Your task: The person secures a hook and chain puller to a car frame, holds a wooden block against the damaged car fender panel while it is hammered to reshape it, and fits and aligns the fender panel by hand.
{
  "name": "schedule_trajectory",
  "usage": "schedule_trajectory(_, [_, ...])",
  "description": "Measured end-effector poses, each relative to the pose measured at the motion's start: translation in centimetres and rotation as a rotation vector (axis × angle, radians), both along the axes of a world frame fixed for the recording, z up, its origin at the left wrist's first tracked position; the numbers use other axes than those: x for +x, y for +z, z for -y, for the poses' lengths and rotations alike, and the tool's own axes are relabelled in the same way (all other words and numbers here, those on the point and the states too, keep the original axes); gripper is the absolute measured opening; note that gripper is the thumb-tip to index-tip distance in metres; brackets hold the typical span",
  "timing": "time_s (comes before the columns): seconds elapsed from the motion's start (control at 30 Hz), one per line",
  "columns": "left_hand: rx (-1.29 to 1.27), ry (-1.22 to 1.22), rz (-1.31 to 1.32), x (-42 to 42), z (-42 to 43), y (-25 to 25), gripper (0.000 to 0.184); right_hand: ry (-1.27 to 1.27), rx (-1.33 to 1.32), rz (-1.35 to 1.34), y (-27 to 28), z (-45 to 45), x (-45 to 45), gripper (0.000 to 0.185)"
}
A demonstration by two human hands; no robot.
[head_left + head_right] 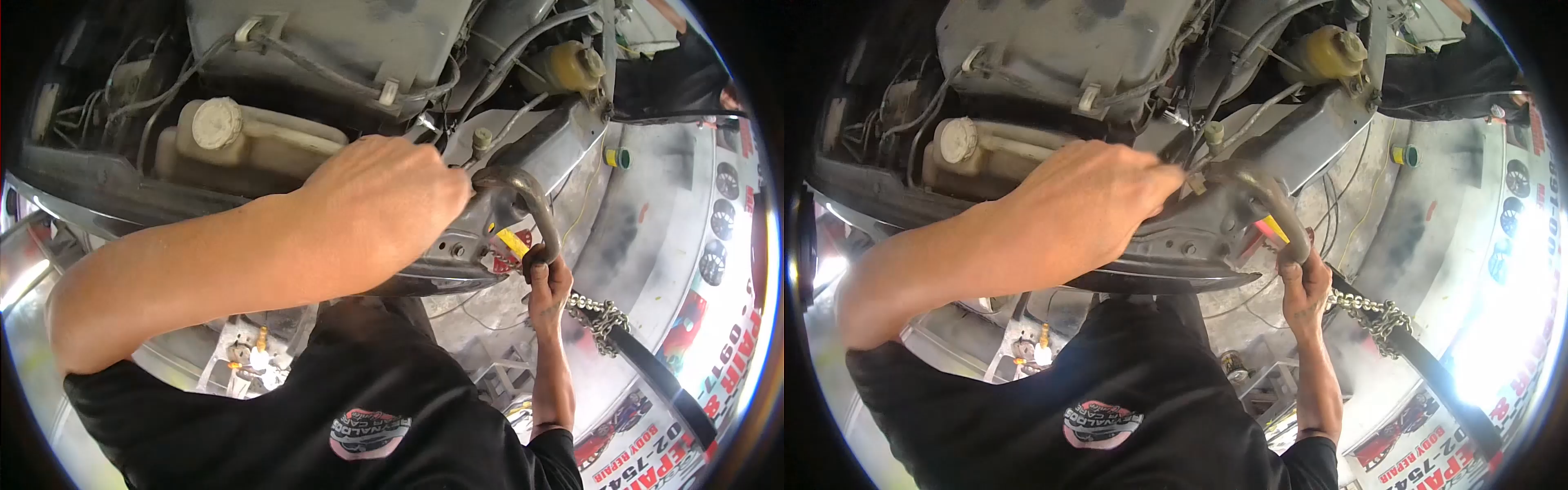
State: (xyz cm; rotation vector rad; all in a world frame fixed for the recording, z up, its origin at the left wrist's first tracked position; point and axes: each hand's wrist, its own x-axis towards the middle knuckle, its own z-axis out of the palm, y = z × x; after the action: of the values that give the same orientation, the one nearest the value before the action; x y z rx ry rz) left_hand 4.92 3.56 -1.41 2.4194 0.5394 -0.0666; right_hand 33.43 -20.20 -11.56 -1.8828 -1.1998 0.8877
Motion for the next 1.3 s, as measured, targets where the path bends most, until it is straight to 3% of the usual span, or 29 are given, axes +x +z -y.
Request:
schedule_trajectory(0.07, [-0.09, -0.001, -0.059, 0.6, 0.0, -0.9, 0.013, -0.009, -0.003, -0.004, -0.1, -0.3, -0.1, 0.043])
schedule_trajectory(0.13, [-0.135, 0.062, 0.093, 1.3, -0.2, -1.5, 0.014, 0.01, -0.021, 0.003, -0.5, -0.4, 0.1, 0.04])
schedule_trajectory(0.37, [-0.44, 0.227, 0.114, 4.0, -0.9, -3.3, 0.019, -0.019, 0.008, 0.073, -0.5, -0.9, -0.3, 0.038])
schedule_trajectory(0.53, [-0.445, 0.246, 0.038, 4.3, -1.3, -2.7, 0.017, -0.035, 0.058, 0.06, -1.0, -0.8, -0.3, 0.037])
schedule_trajectory(0.63, [-0.428, 0.21, 0.133, 4.0, -1.6, -3.6, 0.019, -0.03, 0.028, 0.073, -0.4, -1.0, -0.6, 0.038])
schedule_trajectory(0.73, [-0.842, 0.405, 0.058, 4.2, -1.8, -4.2, 0.017, 0.019, -0.015, 0.118, -0.7, -0.9, -0.1, 0.038])
schedule_trajectory(0.83, [-0.93, 0.488, 0.108, 4.3, -1.5, -4.3, 0.018, -0.041, 0.017, 0.004, -0.4, -1.0, -0.8, 0.04])
schedule_trajectory(1.07, [-0.764, 0.324, 0.123, 4.2, -1.7, -5.0, 0.017, -0.098, -0.045, -0.043, 0.1, -0.7, -0.9, 0.05])
schedule_trajectory(1.3, [-0.874, 0.386, 0.047, 4.7, -1.9, -4.8, 0.016, -0.062, -0.002, -0.026, -0.3, -0.9, -0.6, 0.048])
